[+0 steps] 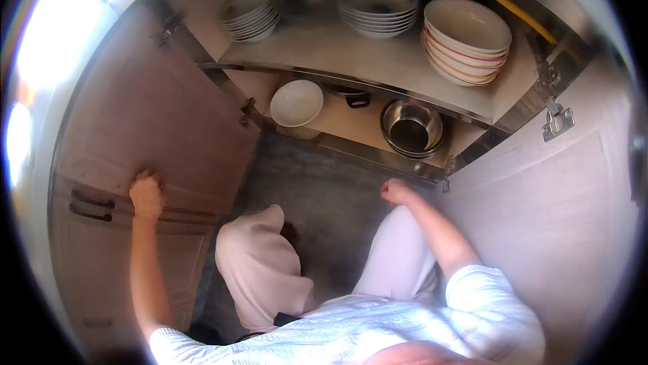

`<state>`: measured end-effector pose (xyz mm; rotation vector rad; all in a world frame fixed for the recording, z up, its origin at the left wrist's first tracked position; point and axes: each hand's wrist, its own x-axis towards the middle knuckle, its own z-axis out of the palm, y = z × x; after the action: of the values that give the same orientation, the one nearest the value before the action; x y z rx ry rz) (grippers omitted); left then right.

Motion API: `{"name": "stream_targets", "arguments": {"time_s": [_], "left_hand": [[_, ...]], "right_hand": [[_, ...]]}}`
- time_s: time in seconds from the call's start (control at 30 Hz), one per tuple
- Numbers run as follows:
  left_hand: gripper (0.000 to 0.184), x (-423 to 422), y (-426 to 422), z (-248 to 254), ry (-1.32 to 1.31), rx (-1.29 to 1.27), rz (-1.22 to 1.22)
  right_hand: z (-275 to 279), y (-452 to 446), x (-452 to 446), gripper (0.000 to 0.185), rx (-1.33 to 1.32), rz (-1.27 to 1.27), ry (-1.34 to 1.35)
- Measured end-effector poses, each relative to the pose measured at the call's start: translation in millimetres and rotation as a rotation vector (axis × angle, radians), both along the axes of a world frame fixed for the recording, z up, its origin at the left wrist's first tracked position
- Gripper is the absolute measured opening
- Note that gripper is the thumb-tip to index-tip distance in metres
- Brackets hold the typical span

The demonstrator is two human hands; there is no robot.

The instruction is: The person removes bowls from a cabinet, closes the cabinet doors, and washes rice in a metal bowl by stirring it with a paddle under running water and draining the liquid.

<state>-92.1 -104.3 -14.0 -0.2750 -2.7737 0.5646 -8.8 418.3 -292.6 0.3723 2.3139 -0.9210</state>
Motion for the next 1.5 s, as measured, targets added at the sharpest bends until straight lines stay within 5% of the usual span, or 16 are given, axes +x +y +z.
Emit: {"name": "stream_targets", "arguments": {"time_s": [0.13, 0.2, 0.3, 0.37, 0.47, 0.5, 0.63, 0.73, 0.87, 1.07, 1.2, 1.3, 1.37, 1.5], "left_hand": [[0.007, -28, 25, -12, -0.137, 0.096, 0.154], [0.010, -37, 70, -21, -0.247, 0.244, 0.034], [0.014, -35, 178, -14, -0.346, 0.441, -0.295], [0.015, -29, 239, -15, -0.377, 0.610, -0.530], [0.015, -22, 296, -40, -0.480, 0.738, -0.662], [0.015, -22, 305, -56, -0.523, 0.814, -0.702], [0.016, -22, 314, -82, -0.632, 0.659, -0.738], [0.016, -29, 313, -83, -0.673, 0.628, -0.737], [0.016, -34, 310, -97, -0.675, 0.607, -0.761], [0.017, -41, 308, -99, -0.708, 0.584, -0.787], [0.017, -39, 309, -95, -0.747, 0.536, -0.776], [0.016, -34, 310, -93, -0.760, 0.501, -0.758], [0.016, -32, 310, -94, -0.757, 0.510, -0.754], [0.017, -33, 308, -94, -0.772, 0.491, -0.757]], "right_hand": [[-12, 16, 12, 0.017, 0.046, -0.033, 0.048], [-6, 24, 13, 0.017, 0.122, -0.054, 0.104], [4, 19, 9, 0.017, -0.142, -0.252, 0.116], [58, 3, 7, 0.017, -0.425, -0.374, 0.174], [140, 0, 3, 0.016, -0.485, -0.566, 0.566], [169, 3, 3, 0.016, -0.463, -0.683, 0.720], [266, 39, -3, 0.026, 0.300, -0.669, 1.595], [297, 80, -35, 0.038, 0.546, -0.634, 1.587], [273, 126, -81, 0.051, 0.923, -0.750, 1.380], [252, 140, -82, 0.054, 0.497, -0.842, 1.468], [268, 122, -75, 0.049, 0.612, -0.847, 1.354], [292, 79, -55, 0.043, 0.871, -0.596, 1.665], [292, 32, -64, 0.044, -0.006, -0.685, 1.521], [281, 5, -125, 0.073, -0.516, -0.823, 0.844]]}}
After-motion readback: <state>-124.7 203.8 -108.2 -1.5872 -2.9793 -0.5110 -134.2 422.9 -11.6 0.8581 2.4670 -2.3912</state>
